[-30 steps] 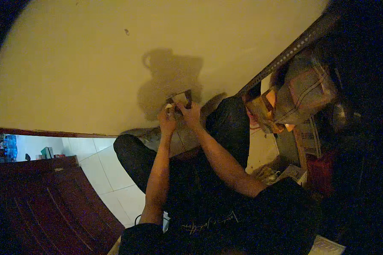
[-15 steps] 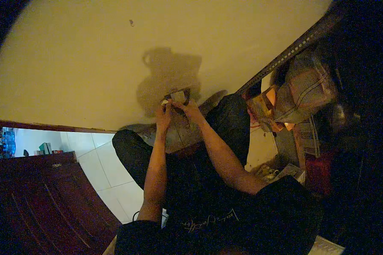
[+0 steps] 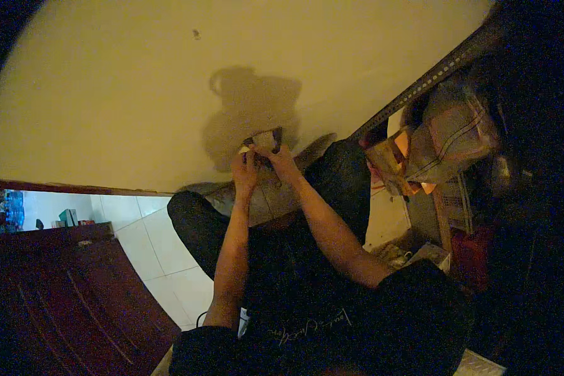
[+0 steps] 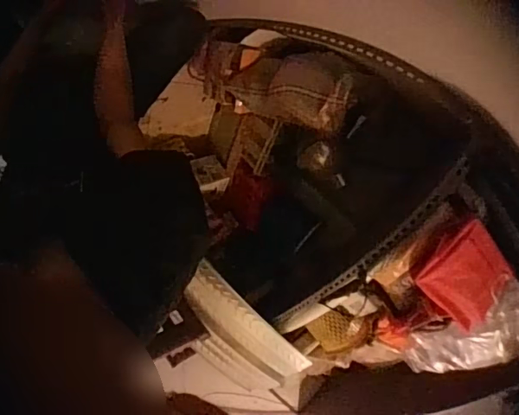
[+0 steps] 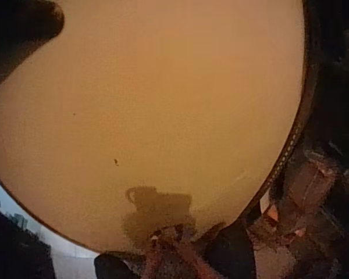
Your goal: Repairing a small section of a wall using a putty knife and filler.
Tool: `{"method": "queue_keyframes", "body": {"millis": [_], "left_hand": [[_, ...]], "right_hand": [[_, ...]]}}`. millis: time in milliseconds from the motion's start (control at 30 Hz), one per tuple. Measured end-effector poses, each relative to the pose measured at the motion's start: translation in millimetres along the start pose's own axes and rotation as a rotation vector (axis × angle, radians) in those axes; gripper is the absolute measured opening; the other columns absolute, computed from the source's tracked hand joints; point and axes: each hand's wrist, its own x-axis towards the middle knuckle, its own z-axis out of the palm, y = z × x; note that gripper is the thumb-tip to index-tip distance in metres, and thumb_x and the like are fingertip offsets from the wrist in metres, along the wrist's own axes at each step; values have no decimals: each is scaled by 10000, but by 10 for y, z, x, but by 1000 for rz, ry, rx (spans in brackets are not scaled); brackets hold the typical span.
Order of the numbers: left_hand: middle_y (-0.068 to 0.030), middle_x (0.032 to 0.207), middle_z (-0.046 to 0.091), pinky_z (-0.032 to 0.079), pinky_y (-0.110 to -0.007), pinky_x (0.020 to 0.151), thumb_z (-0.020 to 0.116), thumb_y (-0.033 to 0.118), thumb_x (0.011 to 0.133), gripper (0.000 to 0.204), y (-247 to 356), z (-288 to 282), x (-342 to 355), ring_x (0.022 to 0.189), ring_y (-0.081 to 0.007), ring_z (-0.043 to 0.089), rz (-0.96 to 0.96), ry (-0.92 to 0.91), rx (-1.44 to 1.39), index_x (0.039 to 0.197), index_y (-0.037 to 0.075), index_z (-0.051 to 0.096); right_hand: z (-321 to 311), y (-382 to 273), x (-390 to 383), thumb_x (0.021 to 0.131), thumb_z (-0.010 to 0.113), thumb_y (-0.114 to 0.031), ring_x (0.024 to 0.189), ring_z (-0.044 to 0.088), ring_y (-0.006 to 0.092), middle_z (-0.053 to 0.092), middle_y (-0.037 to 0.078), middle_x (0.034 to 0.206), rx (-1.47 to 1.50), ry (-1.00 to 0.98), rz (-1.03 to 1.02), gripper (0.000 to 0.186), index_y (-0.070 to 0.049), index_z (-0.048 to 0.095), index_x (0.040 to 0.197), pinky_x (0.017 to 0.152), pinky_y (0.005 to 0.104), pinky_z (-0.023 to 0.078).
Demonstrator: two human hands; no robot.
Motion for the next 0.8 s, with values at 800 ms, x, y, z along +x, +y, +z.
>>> {"method": "queue_keyframes", "body": {"millis": [800], "left_hand": [[-192, 966, 640, 454, -382, 790, 485, 345, 943, 390, -255, -66, -60, 895, -322, 593, -274, -49, -85, 1058, -7, 607]], "right_hand": [[19, -696, -76, 788, 709, -306, 819, 607, 146, 673, 48, 914, 248, -97, 83, 372, -2, 659, 997, 756, 314, 478]]}}
